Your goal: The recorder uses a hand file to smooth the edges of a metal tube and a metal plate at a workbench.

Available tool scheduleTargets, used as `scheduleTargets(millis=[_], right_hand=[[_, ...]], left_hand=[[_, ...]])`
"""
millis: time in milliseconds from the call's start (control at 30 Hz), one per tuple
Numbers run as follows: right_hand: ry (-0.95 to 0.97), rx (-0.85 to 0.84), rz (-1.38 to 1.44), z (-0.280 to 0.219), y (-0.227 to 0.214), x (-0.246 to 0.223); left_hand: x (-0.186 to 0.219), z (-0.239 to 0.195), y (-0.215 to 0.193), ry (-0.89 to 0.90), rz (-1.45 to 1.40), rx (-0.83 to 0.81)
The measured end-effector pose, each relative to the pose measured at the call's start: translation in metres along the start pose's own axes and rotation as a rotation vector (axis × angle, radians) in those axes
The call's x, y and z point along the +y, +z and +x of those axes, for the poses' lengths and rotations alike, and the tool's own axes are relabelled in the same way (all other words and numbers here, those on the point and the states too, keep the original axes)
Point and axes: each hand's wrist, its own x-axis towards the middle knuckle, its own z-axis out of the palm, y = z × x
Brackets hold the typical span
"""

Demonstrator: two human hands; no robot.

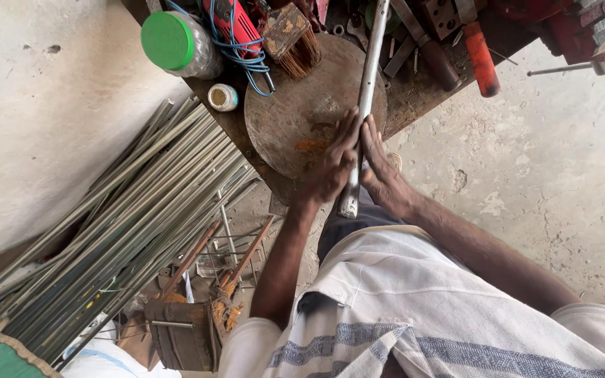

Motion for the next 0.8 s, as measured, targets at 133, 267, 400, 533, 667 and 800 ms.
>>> scheduleTargets(millis=[133, 267, 400, 533, 667, 800], right_hand=[[0.011, 0.067, 0.046, 0.031, -0.011, 0.021], [0.031, 0.139, 0.012, 0.067, -0.019, 0.056], [-0.002, 0.173, -0.071, 0.095, -0.036, 0.077], [0.011, 0.203, -0.094, 0.126, -0.059, 0.092], [-0.020, 0.226, -0.087, 0.151, -0.084, 0.093], [0.120, 0.191, -0.091, 0.161, -0.098, 0.080]], left_hand=[[-0.008, 0.033, -0.006, 0.010, -0.008, -0.021], [-0.047, 0.070, 0.001, 0.057, 0.055, 0.011], [-0.080, 0.111, 0.003, 0.151, 0.210, 0.050], [-0.139, 0.163, 0.012, 0.280, 0.418, 0.091], [-0.133, 0.203, -0.005, 0.326, 0.426, 0.096], [-0.116, 0.222, -0.022, 0.130, 0.051, 0.027]])
